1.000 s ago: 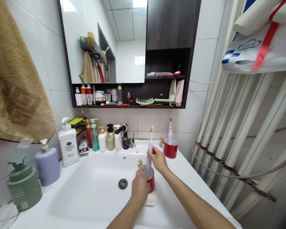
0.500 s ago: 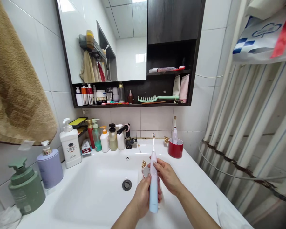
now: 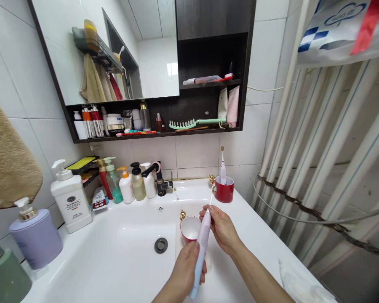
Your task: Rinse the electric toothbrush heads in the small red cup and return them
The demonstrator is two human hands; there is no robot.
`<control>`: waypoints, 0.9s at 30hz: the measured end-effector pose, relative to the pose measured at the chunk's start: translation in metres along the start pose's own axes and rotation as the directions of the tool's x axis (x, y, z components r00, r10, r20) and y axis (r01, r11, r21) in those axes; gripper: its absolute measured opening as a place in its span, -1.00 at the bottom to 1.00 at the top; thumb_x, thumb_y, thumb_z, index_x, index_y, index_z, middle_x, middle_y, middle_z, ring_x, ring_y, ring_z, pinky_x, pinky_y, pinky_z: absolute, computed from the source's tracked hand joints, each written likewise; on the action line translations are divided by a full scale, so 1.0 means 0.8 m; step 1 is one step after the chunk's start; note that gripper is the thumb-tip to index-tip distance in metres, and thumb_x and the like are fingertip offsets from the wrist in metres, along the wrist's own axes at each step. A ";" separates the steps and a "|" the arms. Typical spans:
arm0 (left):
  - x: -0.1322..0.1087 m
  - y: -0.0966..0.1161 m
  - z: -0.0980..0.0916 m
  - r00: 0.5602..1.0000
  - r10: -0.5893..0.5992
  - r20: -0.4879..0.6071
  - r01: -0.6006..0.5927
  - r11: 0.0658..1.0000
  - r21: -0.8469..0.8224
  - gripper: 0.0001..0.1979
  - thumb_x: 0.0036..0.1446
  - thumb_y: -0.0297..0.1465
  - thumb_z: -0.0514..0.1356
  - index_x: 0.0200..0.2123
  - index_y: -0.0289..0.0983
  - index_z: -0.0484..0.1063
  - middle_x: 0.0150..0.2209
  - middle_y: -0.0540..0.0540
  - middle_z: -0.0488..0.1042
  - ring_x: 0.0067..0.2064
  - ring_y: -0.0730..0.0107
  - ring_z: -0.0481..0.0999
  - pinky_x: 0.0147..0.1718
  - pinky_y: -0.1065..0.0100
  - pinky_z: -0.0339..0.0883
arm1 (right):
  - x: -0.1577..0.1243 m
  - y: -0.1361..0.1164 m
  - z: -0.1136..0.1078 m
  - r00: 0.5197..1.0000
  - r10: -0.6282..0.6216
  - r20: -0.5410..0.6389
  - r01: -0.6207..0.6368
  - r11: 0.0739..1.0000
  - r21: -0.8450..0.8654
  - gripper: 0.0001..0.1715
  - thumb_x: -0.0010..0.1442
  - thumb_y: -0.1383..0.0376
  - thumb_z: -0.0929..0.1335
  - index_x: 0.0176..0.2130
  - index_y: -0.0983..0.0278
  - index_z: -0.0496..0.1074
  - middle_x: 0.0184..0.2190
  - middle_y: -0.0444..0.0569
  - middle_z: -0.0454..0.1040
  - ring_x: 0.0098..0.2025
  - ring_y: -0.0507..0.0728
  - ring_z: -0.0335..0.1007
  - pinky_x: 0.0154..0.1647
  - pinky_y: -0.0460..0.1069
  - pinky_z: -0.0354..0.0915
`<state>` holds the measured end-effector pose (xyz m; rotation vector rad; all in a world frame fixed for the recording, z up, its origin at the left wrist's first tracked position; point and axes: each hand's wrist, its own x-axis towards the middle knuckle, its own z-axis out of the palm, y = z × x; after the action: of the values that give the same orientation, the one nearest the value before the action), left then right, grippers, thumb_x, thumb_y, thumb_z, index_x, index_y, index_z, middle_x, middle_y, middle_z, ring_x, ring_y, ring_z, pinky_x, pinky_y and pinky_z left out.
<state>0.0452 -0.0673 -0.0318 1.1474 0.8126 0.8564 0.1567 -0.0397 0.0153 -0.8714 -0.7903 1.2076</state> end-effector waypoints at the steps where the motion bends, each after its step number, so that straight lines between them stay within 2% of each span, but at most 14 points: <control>1: -0.001 0.001 0.001 0.999 -0.039 0.025 0.040 0.999 -0.035 -0.55 -0.21 0.00 -0.14 -0.54 -0.31 0.13 -0.73 0.08 0.20 -0.78 0.64 0.14 -0.77 0.52 -0.06 | 0.000 0.000 0.001 1.000 -0.001 -0.002 0.001 1.000 0.009 -0.74 -0.15 0.15 0.26 -0.51 0.31 0.29 -0.63 -0.11 0.35 -0.54 0.00 0.26 -0.41 -0.07 0.16; 4: -0.004 0.002 0.002 0.985 -0.134 0.113 0.148 0.980 -0.131 -0.50 -0.20 0.03 -0.20 -0.50 -0.31 0.15 -0.75 0.08 0.19 -0.77 0.62 0.14 -0.77 0.51 -0.06 | -0.002 -0.001 0.002 1.000 0.009 -0.007 -0.009 0.999 0.041 -0.76 -0.16 0.16 0.26 -0.52 0.31 0.28 -0.65 -0.13 0.34 -0.57 0.00 0.25 -0.43 -0.06 0.17; 9: -0.005 0.004 0.003 0.999 -0.047 -0.008 0.047 0.999 0.011 -0.55 -0.21 0.00 -0.14 -0.54 -0.31 0.12 -0.74 0.08 0.20 -0.78 0.63 0.13 -0.78 0.51 -0.06 | -0.004 0.001 0.004 1.000 0.000 -0.026 0.001 0.998 0.059 -0.76 -0.17 0.17 0.27 -0.52 0.31 0.26 -0.66 -0.15 0.32 -0.59 -0.01 0.25 -0.43 -0.06 0.18; 13: -0.007 0.005 0.004 0.993 -0.101 0.065 0.103 0.994 -0.027 -0.50 -0.22 0.03 -0.20 -0.52 -0.31 0.13 -0.74 0.08 0.20 -0.77 0.63 0.13 -0.77 0.50 -0.05 | -0.004 0.003 0.005 0.999 0.000 -0.037 0.002 0.998 0.059 -0.78 -0.15 0.18 0.26 -0.52 0.31 0.25 -0.67 -0.16 0.32 -0.59 -0.01 0.25 -0.45 -0.06 0.18; 18: -0.006 0.001 0.004 0.999 -0.038 0.001 0.038 0.999 0.019 -0.54 -0.21 0.01 -0.15 -0.55 -0.30 0.12 -0.75 0.09 0.19 -0.79 0.63 0.11 -0.79 0.51 -0.08 | -0.004 0.005 0.004 0.999 -0.005 -0.043 0.008 0.998 0.068 -0.78 -0.16 0.18 0.26 -0.52 0.29 0.25 -0.67 -0.17 0.31 -0.59 -0.02 0.25 -0.46 -0.07 0.18; 22: -0.007 0.003 0.003 0.987 -0.131 0.095 0.137 0.988 -0.068 -0.51 -0.21 0.03 -0.20 -0.53 -0.31 0.14 -0.75 0.09 0.18 -0.77 0.62 0.13 -0.77 0.51 -0.06 | -0.003 0.004 0.004 0.999 0.005 -0.049 -0.001 0.997 0.079 -0.79 -0.17 0.18 0.27 -0.53 0.29 0.25 -0.67 -0.17 0.31 -0.59 -0.01 0.25 -0.48 -0.08 0.18; 27: -0.008 0.006 0.004 0.997 -0.070 0.008 0.070 0.997 0.031 -0.52 -0.24 0.03 -0.16 -0.54 -0.30 0.13 -0.75 0.09 0.18 -0.78 0.62 0.12 -0.78 0.51 -0.08 | -0.002 0.005 0.005 0.996 0.002 -0.087 0.004 0.997 0.078 -0.79 -0.18 0.18 0.27 -0.53 0.29 0.24 -0.66 -0.16 0.31 -0.59 0.01 0.26 -0.48 -0.05 0.19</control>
<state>0.0448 -0.0732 -0.0256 1.1425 0.8567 0.7825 0.1514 -0.0406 0.0134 -0.8536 -0.6696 1.1842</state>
